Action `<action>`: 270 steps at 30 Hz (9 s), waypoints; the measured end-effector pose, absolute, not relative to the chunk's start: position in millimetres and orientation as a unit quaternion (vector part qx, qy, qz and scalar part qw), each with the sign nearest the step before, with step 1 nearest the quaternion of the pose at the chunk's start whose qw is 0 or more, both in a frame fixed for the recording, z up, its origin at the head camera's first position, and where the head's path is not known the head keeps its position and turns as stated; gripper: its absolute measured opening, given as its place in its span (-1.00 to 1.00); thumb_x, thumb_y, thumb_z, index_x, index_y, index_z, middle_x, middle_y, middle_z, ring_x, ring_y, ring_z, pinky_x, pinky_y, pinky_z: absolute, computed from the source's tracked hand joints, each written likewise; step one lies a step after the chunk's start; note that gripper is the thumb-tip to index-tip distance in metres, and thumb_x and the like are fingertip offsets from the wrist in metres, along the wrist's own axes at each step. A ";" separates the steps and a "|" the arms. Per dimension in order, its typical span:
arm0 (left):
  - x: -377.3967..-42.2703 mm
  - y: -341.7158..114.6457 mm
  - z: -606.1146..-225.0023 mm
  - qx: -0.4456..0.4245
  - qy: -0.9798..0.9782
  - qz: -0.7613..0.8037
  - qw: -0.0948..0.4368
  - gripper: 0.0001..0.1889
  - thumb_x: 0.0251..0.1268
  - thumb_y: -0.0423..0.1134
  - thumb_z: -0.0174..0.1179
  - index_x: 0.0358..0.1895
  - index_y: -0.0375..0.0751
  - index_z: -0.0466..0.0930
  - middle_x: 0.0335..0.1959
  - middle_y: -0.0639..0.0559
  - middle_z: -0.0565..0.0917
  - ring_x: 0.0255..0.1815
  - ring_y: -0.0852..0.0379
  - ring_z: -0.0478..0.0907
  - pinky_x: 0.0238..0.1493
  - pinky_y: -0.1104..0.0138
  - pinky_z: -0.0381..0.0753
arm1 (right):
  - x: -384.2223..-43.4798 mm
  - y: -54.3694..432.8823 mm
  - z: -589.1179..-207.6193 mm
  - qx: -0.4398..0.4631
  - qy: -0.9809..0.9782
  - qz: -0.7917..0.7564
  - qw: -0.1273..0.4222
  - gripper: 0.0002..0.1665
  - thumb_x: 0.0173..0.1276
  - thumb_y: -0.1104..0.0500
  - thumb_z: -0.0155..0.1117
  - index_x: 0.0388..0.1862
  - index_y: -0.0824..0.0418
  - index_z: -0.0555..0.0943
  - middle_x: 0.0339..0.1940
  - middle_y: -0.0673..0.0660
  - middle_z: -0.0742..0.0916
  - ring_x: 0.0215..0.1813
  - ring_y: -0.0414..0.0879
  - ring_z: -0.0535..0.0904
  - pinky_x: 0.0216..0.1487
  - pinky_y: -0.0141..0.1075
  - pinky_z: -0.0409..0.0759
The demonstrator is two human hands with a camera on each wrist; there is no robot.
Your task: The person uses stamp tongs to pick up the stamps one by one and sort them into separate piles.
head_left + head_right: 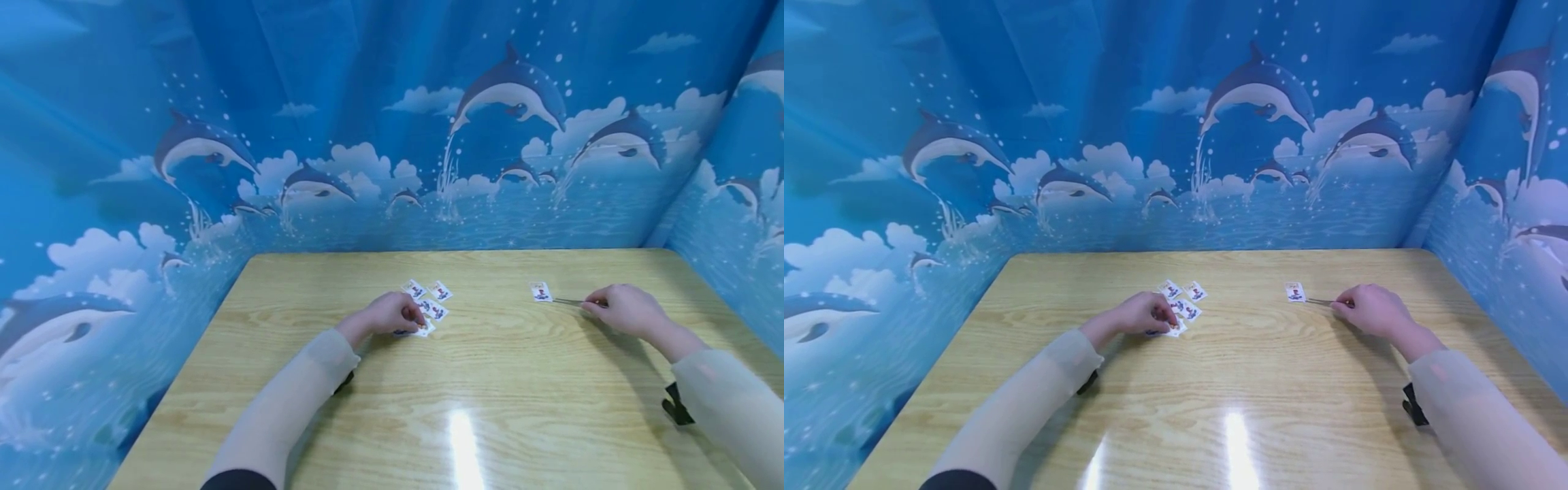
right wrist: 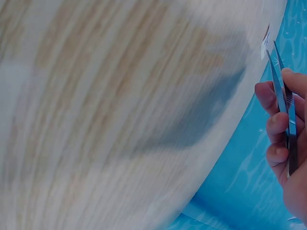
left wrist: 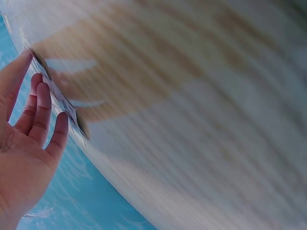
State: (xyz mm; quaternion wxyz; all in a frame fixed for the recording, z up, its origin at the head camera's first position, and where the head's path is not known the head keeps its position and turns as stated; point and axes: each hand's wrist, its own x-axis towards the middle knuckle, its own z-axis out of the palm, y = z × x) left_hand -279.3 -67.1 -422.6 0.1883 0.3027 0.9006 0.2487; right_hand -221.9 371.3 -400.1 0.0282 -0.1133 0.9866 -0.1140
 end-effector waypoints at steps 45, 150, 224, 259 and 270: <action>-273.7 -105.3 -411.8 0.318 0.923 0.186 0.106 -0.86 0.11 -0.21 0.42 -0.25 -0.05 0.73 -0.34 0.16 0.56 -0.26 0.18 0.50 -0.12 0.30 0.50 | -218.5 228.4 -398.7 -0.284 0.937 -0.202 0.003 -0.67 0.43 0.13 0.22 0.01 0.33 0.67 -0.21 0.14 0.77 -0.32 -0.13 0.70 -0.23 -0.11 0.63; -274.4 -109.6 -419.4 0.309 0.931 0.169 0.095 -0.90 0.15 -0.16 0.41 -0.39 0.00 0.67 -0.37 0.20 0.52 -0.36 0.23 0.44 -0.21 0.32 0.45 | -274.1 135.6 -412.6 -0.330 0.930 -0.156 0.048 -0.74 0.48 0.12 0.13 -0.15 0.18 0.74 -0.31 0.02 0.69 -0.28 -0.09 0.59 0.01 -0.06 0.52; -267.2 -110.1 -417.8 0.324 0.932 0.137 0.091 -0.92 0.23 -0.10 0.36 -0.31 0.03 0.70 -0.26 0.17 0.57 -0.27 0.21 0.51 -0.12 0.28 0.50 | -287.5 126.0 -411.9 -0.323 0.939 -0.120 0.015 -0.77 0.38 0.24 0.24 -0.03 0.15 0.72 -0.07 0.09 0.69 0.02 0.07 0.55 0.13 0.03 0.30; -269.8 -114.0 -417.5 0.294 0.928 0.207 0.098 -0.91 0.16 -0.18 0.40 -0.32 -0.03 0.70 -0.31 0.18 0.63 -0.28 0.21 0.53 -0.08 0.28 0.50 | -274.9 137.5 -399.8 -0.306 0.935 -0.176 -0.022 -0.76 0.40 0.23 0.21 -0.03 0.19 0.72 -0.17 0.05 0.71 -0.08 0.03 0.59 0.14 0.05 0.30; -290.1 -121.9 -403.9 0.247 0.928 0.264 0.096 -0.87 0.23 -0.29 0.33 -0.17 -0.18 0.70 -0.24 0.05 0.67 -0.14 0.10 0.57 0.01 0.21 0.52 | -271.9 159.3 -377.4 -0.320 0.924 -0.203 -0.052 -0.76 0.41 0.25 0.21 -0.02 0.25 0.71 -0.19 0.08 0.72 -0.14 0.03 0.61 0.18 0.15 0.26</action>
